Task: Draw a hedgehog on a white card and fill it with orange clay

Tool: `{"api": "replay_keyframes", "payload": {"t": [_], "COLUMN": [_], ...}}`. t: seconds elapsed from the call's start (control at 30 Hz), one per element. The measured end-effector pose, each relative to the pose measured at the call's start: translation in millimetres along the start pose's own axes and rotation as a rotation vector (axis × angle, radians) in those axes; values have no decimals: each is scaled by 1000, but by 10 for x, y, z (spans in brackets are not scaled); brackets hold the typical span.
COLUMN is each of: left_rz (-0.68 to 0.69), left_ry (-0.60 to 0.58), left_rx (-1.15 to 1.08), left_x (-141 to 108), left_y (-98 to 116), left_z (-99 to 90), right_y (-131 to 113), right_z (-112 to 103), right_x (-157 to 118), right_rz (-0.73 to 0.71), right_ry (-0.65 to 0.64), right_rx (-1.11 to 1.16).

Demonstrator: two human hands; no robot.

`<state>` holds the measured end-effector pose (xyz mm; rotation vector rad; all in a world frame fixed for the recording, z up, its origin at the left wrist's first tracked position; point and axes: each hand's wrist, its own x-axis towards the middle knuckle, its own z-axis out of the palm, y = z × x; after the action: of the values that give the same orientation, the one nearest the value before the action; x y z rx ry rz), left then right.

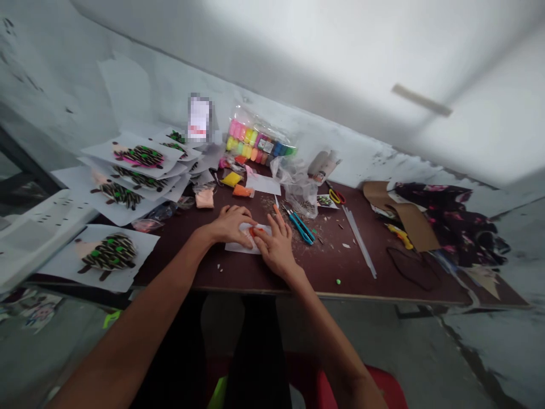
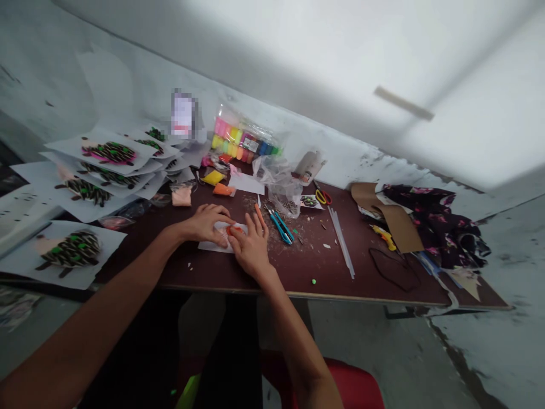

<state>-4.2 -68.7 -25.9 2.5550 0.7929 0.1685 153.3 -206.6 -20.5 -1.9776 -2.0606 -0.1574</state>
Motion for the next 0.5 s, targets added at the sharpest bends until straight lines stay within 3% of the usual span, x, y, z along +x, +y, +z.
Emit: {"api": "replay_keyframes", "payload": {"t": [0.17,0.5], "left_rz": [-2,-5], "left_ry": [0,-9], "left_rx": [2,-4], "left_x": [3,2], "left_y": [-1,-10], "left_z": [1,-4], "right_y": [78,74], "right_z": [-68,-26], "right_x": [-51,-37], "right_rz": [46,19], "right_ry": [95,6], "right_rx": [11,-89]}}
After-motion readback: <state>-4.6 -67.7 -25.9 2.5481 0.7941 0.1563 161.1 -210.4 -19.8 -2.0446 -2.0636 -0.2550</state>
